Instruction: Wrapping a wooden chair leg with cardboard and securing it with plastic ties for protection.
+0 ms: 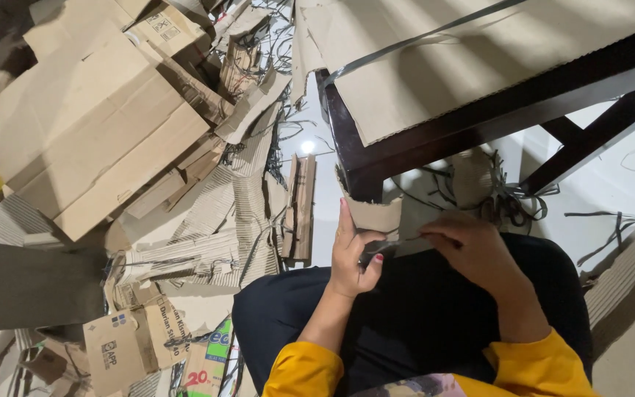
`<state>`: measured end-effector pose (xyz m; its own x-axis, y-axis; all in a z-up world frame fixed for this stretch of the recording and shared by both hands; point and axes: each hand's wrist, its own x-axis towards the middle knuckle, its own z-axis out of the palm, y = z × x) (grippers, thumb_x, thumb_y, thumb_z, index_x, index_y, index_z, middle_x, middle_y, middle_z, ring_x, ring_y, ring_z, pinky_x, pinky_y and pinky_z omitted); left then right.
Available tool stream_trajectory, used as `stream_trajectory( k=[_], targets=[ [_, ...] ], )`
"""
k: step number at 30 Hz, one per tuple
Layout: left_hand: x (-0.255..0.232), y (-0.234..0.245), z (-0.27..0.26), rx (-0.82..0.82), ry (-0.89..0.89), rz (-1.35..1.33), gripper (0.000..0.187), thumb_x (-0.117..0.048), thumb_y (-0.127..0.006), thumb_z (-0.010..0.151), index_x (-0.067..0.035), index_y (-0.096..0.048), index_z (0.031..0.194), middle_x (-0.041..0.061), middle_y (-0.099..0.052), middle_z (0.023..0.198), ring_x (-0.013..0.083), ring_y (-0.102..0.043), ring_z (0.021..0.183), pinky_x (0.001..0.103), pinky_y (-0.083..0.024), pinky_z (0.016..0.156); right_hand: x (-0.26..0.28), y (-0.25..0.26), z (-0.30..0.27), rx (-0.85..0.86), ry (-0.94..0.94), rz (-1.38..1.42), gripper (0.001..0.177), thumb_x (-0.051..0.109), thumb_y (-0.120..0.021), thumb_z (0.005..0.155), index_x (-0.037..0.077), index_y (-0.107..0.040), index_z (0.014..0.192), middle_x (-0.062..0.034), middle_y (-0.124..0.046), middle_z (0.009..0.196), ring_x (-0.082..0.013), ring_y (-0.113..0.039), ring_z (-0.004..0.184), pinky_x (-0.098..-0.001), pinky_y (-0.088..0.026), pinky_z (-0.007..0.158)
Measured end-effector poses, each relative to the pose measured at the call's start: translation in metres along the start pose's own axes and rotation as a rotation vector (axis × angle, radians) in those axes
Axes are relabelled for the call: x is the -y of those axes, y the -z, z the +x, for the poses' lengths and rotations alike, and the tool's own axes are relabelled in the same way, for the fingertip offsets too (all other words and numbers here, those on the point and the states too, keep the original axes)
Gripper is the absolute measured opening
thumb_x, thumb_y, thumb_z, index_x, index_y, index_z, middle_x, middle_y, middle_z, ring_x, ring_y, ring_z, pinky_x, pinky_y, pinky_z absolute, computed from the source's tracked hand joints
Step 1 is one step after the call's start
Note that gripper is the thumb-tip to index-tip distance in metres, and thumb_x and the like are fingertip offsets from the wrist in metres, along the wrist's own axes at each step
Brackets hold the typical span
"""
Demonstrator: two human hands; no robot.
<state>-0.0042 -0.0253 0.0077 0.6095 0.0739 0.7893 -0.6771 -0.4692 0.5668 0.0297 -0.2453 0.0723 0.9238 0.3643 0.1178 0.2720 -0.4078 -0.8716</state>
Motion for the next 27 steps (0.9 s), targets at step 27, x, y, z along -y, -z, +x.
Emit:
stream_trajectory(
  k=[27],
  targets=[
    [-0.002,-0.005,0.004,-0.103,0.055,0.001,0.024,-0.047,-0.070,0.094,-0.025,-0.078,0.094,0.028,-0.031,0.160,0.0503,-0.042,0.137,0.058,-0.038,0.111,-0.017,-0.043,-0.010,0.186,-0.022,0.323,0.027,0.009,-0.063,0.097,0.007,-0.079,0.076,-0.0020,-0.059,0.050,-0.0104,-0.048,0.052,-0.0285,-0.046,0.048]
  ],
)
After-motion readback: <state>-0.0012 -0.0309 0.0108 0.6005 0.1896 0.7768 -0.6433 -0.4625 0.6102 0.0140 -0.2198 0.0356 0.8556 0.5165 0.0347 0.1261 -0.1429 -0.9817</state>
